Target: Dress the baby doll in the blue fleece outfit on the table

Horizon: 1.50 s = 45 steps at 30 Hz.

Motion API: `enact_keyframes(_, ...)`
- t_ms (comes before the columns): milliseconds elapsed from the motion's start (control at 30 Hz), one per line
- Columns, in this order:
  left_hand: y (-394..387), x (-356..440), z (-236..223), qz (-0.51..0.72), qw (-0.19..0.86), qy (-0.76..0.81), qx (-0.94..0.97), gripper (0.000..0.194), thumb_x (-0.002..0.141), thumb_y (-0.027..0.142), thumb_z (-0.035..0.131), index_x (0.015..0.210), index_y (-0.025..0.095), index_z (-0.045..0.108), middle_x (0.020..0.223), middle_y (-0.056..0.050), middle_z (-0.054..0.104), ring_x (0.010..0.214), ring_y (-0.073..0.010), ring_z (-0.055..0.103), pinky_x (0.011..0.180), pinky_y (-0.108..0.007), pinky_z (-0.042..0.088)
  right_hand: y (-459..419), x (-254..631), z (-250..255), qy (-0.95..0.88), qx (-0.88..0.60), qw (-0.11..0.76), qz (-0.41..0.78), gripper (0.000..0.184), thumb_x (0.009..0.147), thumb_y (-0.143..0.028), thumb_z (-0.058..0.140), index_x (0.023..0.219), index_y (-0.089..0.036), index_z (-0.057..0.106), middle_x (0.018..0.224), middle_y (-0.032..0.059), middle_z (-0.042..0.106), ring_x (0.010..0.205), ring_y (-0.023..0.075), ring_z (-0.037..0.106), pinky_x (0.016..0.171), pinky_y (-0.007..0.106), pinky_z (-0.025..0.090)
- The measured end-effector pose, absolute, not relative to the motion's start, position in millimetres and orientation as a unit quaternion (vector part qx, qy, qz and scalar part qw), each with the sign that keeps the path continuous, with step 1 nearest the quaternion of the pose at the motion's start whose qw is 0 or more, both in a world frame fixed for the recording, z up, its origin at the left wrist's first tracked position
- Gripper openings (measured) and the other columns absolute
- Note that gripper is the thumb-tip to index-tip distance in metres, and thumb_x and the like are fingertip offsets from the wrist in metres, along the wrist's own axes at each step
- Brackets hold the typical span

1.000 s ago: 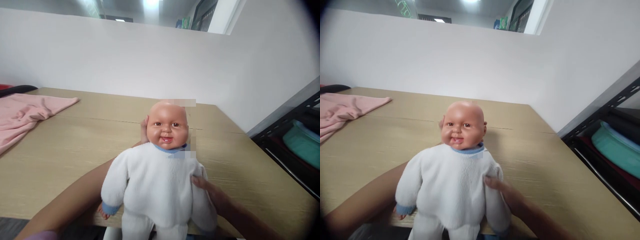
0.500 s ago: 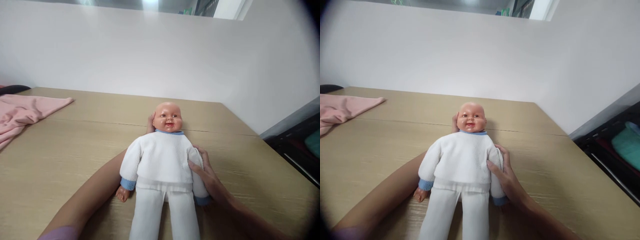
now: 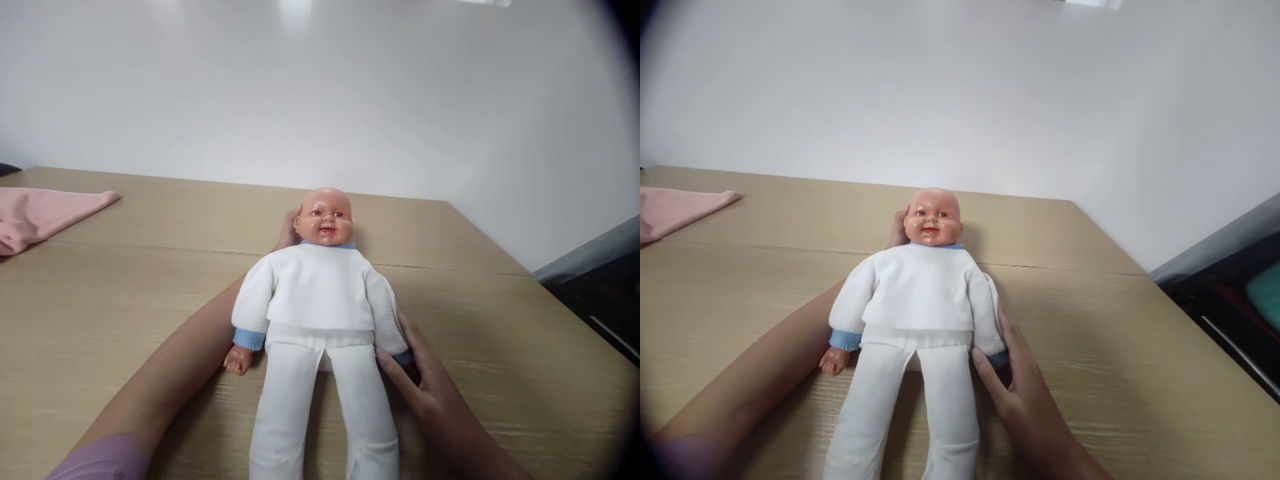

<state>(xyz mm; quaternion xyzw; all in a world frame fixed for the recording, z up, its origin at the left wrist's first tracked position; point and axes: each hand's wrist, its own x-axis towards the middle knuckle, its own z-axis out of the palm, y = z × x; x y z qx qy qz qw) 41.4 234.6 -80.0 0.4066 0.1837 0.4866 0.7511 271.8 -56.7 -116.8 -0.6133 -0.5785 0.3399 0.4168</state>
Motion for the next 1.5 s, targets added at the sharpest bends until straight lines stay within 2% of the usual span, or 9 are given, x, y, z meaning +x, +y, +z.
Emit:
enact_keyframes(67, 237.3, 35.9, -79.3, 0.497, 0.748, 0.173, 0.404, 0.07, 0.093, 0.072, 0.066, 0.134, 0.017, 0.075, 0.137, -0.012, 0.083, 0.154, -0.039, 0.061, 0.134, -0.052, 0.048, -54.5, 272.7, -117.3, -0.601, -0.606, 0.411, 0.321, 0.082, 0.105, -0.062, 0.071, 0.176, -0.037, 0.039, 0.182, 0.0108, 0.043, 0.168, 0.0375, 0.042, 0.138, 0.068, 0.032)
enact_keyframes(200, 239.7, 28.3, -76.4, 0.499, 0.75, 0.166, 0.401, 0.07, 0.102, 0.07, 0.057, 0.142, 0.015, 0.072, 0.148, -0.012, 0.077, 0.159, -0.0367, 0.056, 0.137, -0.05, 0.044, -50.9, 275.3, -117.7, -0.632, -0.603, 0.392, 0.287, 0.08, 0.108, -0.059, 0.065, 0.179, -0.039, 0.034, 0.18, 0.0103, 0.047, 0.164, 0.0381, 0.048, 0.135, 0.069, 0.04)
enact_keyframes(400, 258.6, 20.6, -79.5, 0.398, 0.8, 0.191, 0.406, 0.082, 0.108, 0.076, 0.047, 0.147, 0.007, 0.07, 0.15, -0.018, 0.075, 0.156, -0.0364, 0.059, 0.138, -0.05, 0.04, -50.3, 277.0, -120.0, -0.65, -0.618, 0.362, 0.254, 0.076, 0.109, -0.06, 0.062, 0.178, -0.039, 0.036, 0.181, 0.0096, 0.046, 0.165, 0.0403, 0.046, 0.135, 0.071, 0.038)
enact_keyframes(600, 266.4, 16.1, -78.6, 0.358, 0.81, 0.205, 0.416, 0.083, 0.107, 0.077, 0.047, 0.146, 0.007, 0.071, 0.145, -0.021, 0.077, 0.151, -0.0386, 0.064, 0.135, -0.053, 0.045, -50.1, 280.2, -123.5, -0.652, -0.62, 0.358, 0.25, 0.079, 0.106, -0.061, 0.067, 0.176, -0.04, 0.038, 0.177, 0.0102, 0.051, 0.161, 0.0426, 0.049, 0.133, 0.073, 0.04)
enact_keyframes(733, 267.9, 18.0, -78.2, 0.355, 0.805, 0.191, 0.436, 0.08, 0.108, 0.074, 0.048, 0.144, 0.007, 0.072, 0.145, -0.022, 0.076, 0.147, -0.0401, 0.067, 0.135, -0.057, 0.044, -50.8, 281.9, -123.2, -0.666, -0.618, 0.341, 0.242, 0.081, 0.106, -0.06, 0.068, 0.177, -0.04, 0.036, 0.178, 0.0087, 0.049, 0.163, 0.0437, 0.046, 0.133, 0.074, 0.04)
enact_keyframes(900, 272.6, 22.8, -82.3, 0.376, 0.784, 0.205, 0.449, 0.077, 0.106, 0.076, 0.051, 0.135, 0.009, 0.077, 0.142, -0.023, 0.078, 0.146, -0.041, 0.068, 0.133, -0.054, 0.048, -52.6, 282.6, -122.8, -0.663, -0.62, 0.342, 0.242, 0.083, 0.105, -0.061, 0.069, 0.178, -0.04, 0.035, 0.178, 0.0094, 0.05, 0.16, 0.0464, 0.05, 0.128, 0.074, 0.047)
enact_keyframes(1133, 271.8, 25.7, -82.7, 0.374, 0.781, 0.217, 0.45, 0.078, 0.106, 0.077, 0.047, 0.135, 0.011, 0.077, 0.135, -0.021, 0.082, 0.143, -0.0417, 0.07, 0.13, -0.056, 0.051, -52.1, 282.7, -123.3, -0.675, -0.616, 0.333, 0.233, 0.083, 0.105, -0.06, 0.069, 0.178, -0.04, 0.035, 0.176, 0.01, 0.052, 0.157, 0.0486, 0.052, 0.126, 0.073, 0.05)
enact_keyframes(1500, 260.0, 23.3, -77.7, 0.357, 0.777, 0.215, 0.471, 0.077, 0.107, 0.076, 0.046, 0.132, 0.01, 0.078, 0.133, -0.021, 0.082, 0.137, -0.0416, 0.074, 0.13, -0.057, 0.05, -53.8, 280.9, -116.8, -0.683, -0.612, 0.328, 0.226, 0.084, 0.106, -0.059, 0.068, 0.179, -0.042, 0.03, 0.178, 0.0077, 0.05, 0.157, 0.0499, 0.052, 0.125, 0.076, 0.049)
